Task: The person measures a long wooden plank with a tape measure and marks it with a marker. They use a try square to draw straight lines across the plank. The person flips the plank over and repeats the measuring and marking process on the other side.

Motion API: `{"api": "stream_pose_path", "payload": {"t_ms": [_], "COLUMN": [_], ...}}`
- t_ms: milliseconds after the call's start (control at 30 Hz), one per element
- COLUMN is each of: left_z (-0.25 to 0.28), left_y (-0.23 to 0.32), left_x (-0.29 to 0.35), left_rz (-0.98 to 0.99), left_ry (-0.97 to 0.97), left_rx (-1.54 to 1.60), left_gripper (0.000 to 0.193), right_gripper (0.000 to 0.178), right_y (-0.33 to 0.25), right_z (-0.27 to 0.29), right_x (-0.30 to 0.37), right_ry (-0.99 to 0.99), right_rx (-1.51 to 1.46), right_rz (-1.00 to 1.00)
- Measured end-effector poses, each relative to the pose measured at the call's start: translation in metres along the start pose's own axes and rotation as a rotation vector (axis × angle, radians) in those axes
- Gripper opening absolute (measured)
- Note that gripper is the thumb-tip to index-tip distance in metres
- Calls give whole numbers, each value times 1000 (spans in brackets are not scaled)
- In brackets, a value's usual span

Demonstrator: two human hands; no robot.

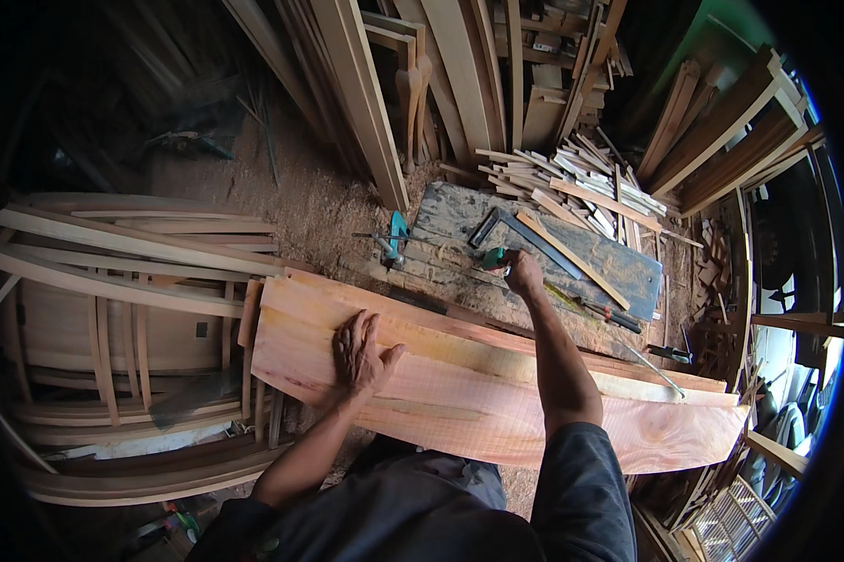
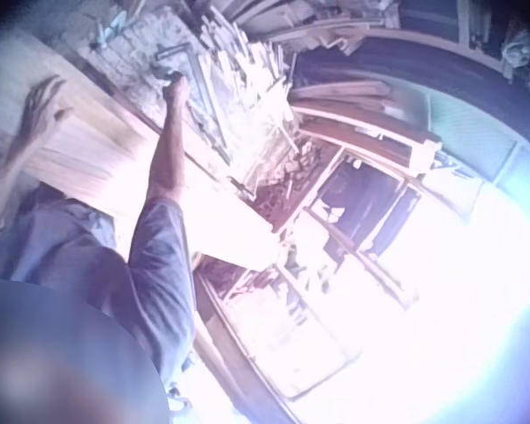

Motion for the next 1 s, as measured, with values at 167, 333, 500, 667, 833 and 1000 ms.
{"api": "stream_pose_path", "payload": {"t_ms": [167, 333, 500, 667, 833, 1000], "left_z": [-1, 3, 3, 5, 8, 10], "left_y": [-2, 0, 0, 1, -3, -13], "left_x": [-2, -5, -8, -5, -5, 3], "left_rz": [27, 24, 3, 13, 29, 29], "left_ry": [-40, -33, -10, -7, -11, 73], "left_rx": [0, 18, -13, -22, 32, 163], "left_gripper": [84, 83, 83, 83, 82, 77], "right_gripper": [19, 37, 36, 40, 30, 19], "right_y": [11, -2, -10, -26, -67, -168], "right_z": [-26, -8, -51, -66, -35, 32], "right_x": [9, -30, -83, -89, -36, 97], "right_ry": [-532, 76, 258, 243, 230, 274], "right_rx": [-236, -25, 58, 10, -160, -644], "right_rz": [98, -61, -445, -497, -403, -52]}}
Point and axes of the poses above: each hand's wrist, its own x-axis away from the middle knuckle, its own z-axis out of the back of the hand, y = z × x, the point moved 9 cm from there along -x, towards the middle knuckle, and after that the axes turned 10 degrees about -x, right-handed, at the moved point
